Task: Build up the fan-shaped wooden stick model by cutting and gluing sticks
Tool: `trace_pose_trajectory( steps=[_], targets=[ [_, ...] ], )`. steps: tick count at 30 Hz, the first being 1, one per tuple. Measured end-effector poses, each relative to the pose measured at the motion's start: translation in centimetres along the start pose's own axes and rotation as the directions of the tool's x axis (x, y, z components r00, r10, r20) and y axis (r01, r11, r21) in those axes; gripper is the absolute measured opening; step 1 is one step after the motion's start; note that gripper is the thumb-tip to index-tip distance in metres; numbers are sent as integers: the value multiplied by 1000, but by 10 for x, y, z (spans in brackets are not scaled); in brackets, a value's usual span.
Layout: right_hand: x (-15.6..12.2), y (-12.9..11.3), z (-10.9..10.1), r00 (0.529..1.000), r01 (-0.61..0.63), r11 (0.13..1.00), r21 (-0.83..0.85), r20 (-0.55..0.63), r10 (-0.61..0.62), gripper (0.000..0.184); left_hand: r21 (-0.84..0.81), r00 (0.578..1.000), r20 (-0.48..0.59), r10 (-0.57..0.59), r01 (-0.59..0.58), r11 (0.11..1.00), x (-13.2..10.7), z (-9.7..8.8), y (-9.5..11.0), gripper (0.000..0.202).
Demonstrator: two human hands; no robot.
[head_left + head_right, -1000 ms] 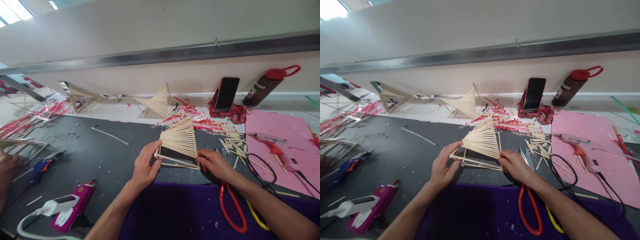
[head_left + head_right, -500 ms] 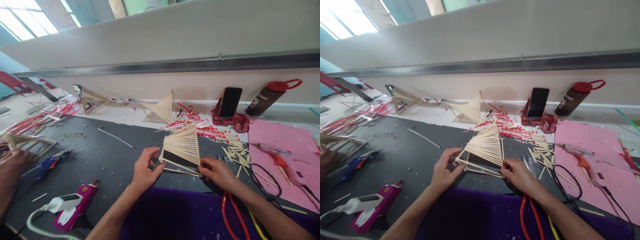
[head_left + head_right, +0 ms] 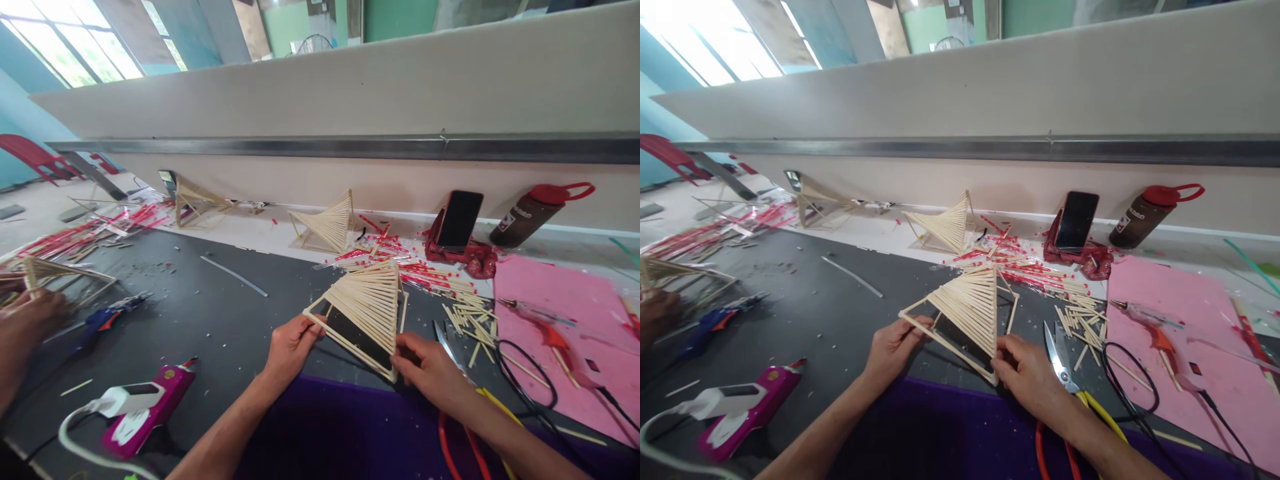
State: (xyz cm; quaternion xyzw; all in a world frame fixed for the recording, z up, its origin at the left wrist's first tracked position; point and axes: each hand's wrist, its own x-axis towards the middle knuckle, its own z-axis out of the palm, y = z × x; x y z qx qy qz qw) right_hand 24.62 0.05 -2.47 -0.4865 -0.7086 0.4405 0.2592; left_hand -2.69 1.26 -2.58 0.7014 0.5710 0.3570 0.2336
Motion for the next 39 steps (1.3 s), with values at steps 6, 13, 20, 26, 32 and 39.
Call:
trace_pose_trajectory(
  steps=[6, 13, 20, 26, 32, 39],
  targets=[
    [-1, -7, -22, 999, 27, 998, -60, -46, -30, 16, -189, 988, -34, -150, 141, 972, 3, 2, -7, 21],
    [3, 0, -48, 952, -14, 996, -92, -305, -15, 16, -244, 979, -62, -195, 174, 954, 6, 2, -7, 25],
    [1, -8, -75, 845, 113, 994, -1, -526, -97, 17, -256, 972, -75, -222, 197, 947, 7, 2, -1, 30],
    [0, -5, -67, 931, -37, 999, -36, -364, 21, 12, -221, 978, -80, -194, 173, 960, 8, 6, -1, 30],
    [1, -1, -59, 973, -19, 997, -77, -231, 0, 17, -136, 990, -58, -126, 117, 984, 6, 9, 3, 25],
    [2, 3, -60, 973, -46, 997, -67, -230, 29, 28, 1, 999, -35, -20, 20, 1000, 3, 9, 10, 21]
  ],
)
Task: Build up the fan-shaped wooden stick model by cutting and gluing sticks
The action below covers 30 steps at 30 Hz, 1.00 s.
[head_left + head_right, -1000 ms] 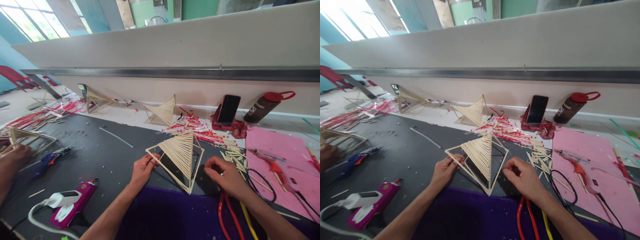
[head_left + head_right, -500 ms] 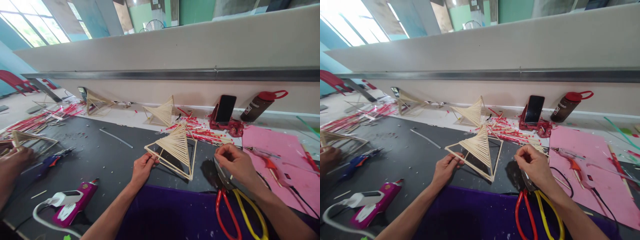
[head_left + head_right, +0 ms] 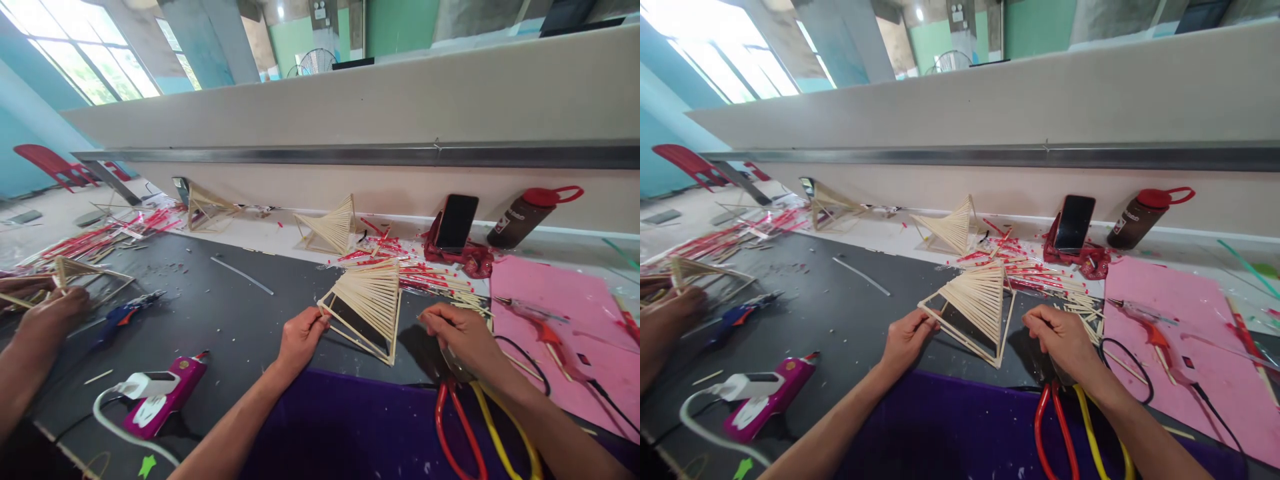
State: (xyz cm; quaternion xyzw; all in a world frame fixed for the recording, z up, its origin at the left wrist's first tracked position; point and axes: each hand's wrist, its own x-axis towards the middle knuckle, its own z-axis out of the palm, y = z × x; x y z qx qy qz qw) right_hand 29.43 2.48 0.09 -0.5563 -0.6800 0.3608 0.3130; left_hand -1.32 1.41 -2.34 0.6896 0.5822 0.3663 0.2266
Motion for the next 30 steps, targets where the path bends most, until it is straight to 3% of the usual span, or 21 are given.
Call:
trace_pose_trajectory(
  steps=[11, 24, 30],
  targets=[
    [3, 4, -4, 998, 34, 998, -50, -51, -36, 19, 61, 995, 28, 91, -92, 994, -1, 3, -3, 22],
    [4, 10, -8, 999, 9, 998, -61, -51, -12, 26, 88, 988, 70, 140, -146, 985, -1, 3, -8, 21],
    [8, 18, 0, 1000, 11, 998, -67, 22, -10, 34, 76, 982, 78, 170, -176, 982, -1, 2, -8, 22]
  ],
)
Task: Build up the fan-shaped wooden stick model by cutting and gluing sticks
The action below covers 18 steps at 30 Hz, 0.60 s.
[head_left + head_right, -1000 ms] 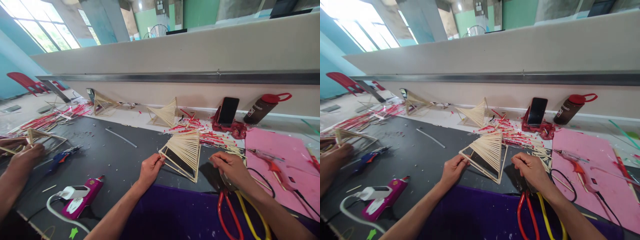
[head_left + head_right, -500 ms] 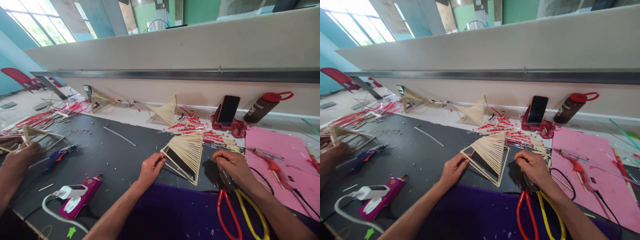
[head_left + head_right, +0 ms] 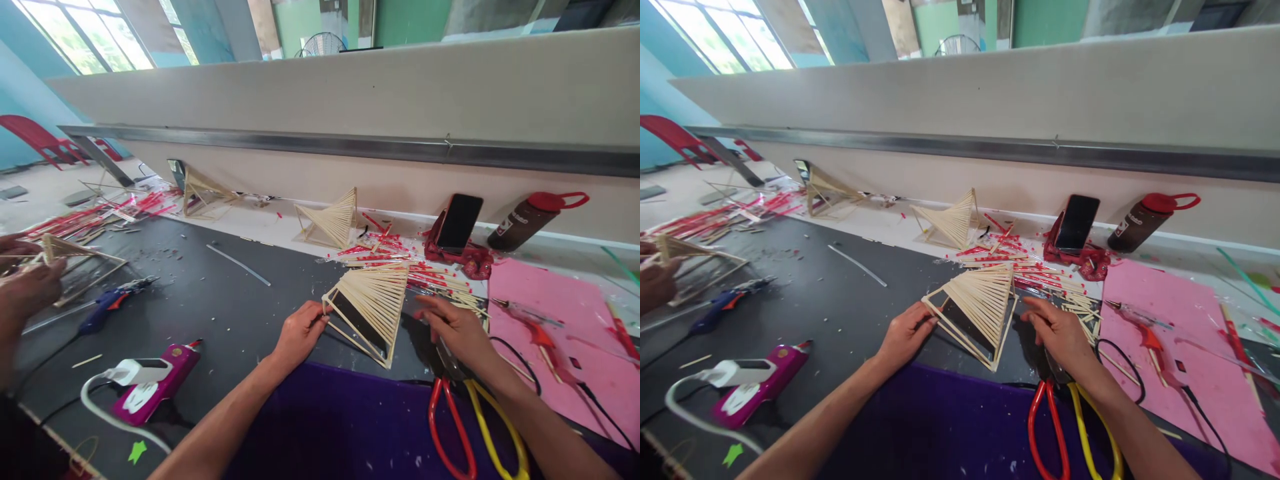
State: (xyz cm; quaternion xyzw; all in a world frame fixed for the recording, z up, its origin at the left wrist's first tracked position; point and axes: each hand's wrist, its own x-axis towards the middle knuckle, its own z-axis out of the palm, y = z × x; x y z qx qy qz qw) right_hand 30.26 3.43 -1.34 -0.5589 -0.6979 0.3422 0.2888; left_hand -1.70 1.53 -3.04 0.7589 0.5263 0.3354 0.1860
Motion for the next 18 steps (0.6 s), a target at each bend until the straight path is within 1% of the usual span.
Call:
trace_pose_trajectory(
  steps=[5, 9, 11, 13, 16, 18],
  targets=[
    [1, 3, 0, 998, -3, 999, -35, 62, 5, 26, -20, 1000, 19, 25, -25, 999, -2, 2, 2, 22],
    [1, 2, -1, 998, -55, 999, -1, 32, 55, 29, -40, 998, 44, 53, -51, 998, -4, 5, 9, 21],
    [1, 2, 2, 997, -80, 992, 95, 14, 79, 33, -50, 996, 54, 66, -64, 997, -5, 7, 13, 21],
    [1, 2, 6, 995, -100, 971, 217, 30, 96, 37, -56, 996, 58, 72, -69, 996, -6, 8, 15, 20],
    [-1, 4, 13, 988, -141, 923, 358, 115, 106, 43, -58, 995, 65, 74, -71, 996, -6, 9, 18, 20],
    [-2, 4, 16, 978, -185, 864, 468, 177, 114, 42, -57, 994, 71, 85, -81, 995, -6, 10, 19, 19]
  ],
)
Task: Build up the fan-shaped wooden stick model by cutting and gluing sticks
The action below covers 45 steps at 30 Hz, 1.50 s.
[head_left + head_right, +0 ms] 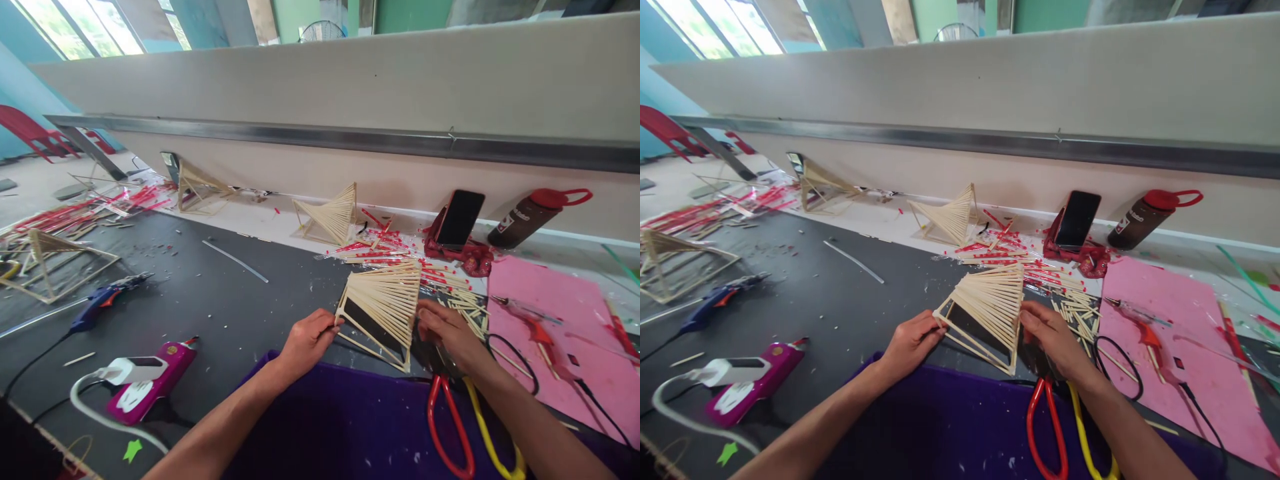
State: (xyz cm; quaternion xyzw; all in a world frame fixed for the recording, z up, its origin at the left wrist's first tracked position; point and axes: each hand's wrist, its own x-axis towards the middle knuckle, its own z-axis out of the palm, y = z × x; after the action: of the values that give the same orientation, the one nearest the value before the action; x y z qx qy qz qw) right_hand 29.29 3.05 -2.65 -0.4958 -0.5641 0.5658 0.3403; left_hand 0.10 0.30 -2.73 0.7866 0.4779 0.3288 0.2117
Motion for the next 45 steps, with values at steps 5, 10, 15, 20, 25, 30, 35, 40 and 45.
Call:
trace_pose_trajectory(
  steps=[5, 10, 15, 20, 25, 30, 35, 40, 45],
  targets=[
    [-1, -1, 2, 993, -51, 961, 272, 113, 21, 36, 4, 999, 1, 33, -33, 999, 0, 2, 1, 17],
    [-1, -2, 3, 986, -68, 946, 316, 164, 17, 33, 11, 999, 2, 44, -44, 999, 0, 2, -2, 16],
    [-1, -2, 2, 985, -56, 948, 313, 172, 2, 32, 13, 999, 8, 35, -35, 999, -1, 3, -2, 17],
    [0, -2, 2, 984, -54, 950, 307, 178, -1, 33, 11, 1000, 8, 24, -24, 1000, 0, 2, -1, 17],
    [0, -2, 3, 983, -46, 946, 321, 184, -15, 34, 10, 1000, 24, 5, -5, 1000, -1, 3, -4, 16],
    [2, -3, -2, 999, -36, 945, 324, 45, 23, 30, 19, 1000, 17, -20, 20, 1000, -3, 5, -5, 17],
    [1, -13, -9, 999, -7, 957, 291, -33, 17, 30, 26, 999, 11, -40, 40, 999, -3, 6, 0, 18],
    [1, -19, -13, 996, -37, 967, 253, -72, 56, 32, -23, 993, 24, -114, 114, 993, -6, 9, 1, 20],
    [-2, -23, -14, 993, -25, 980, 199, -105, 47, 33, -30, 990, -12, -142, 141, 989, -7, 9, 1, 20]
  ],
)
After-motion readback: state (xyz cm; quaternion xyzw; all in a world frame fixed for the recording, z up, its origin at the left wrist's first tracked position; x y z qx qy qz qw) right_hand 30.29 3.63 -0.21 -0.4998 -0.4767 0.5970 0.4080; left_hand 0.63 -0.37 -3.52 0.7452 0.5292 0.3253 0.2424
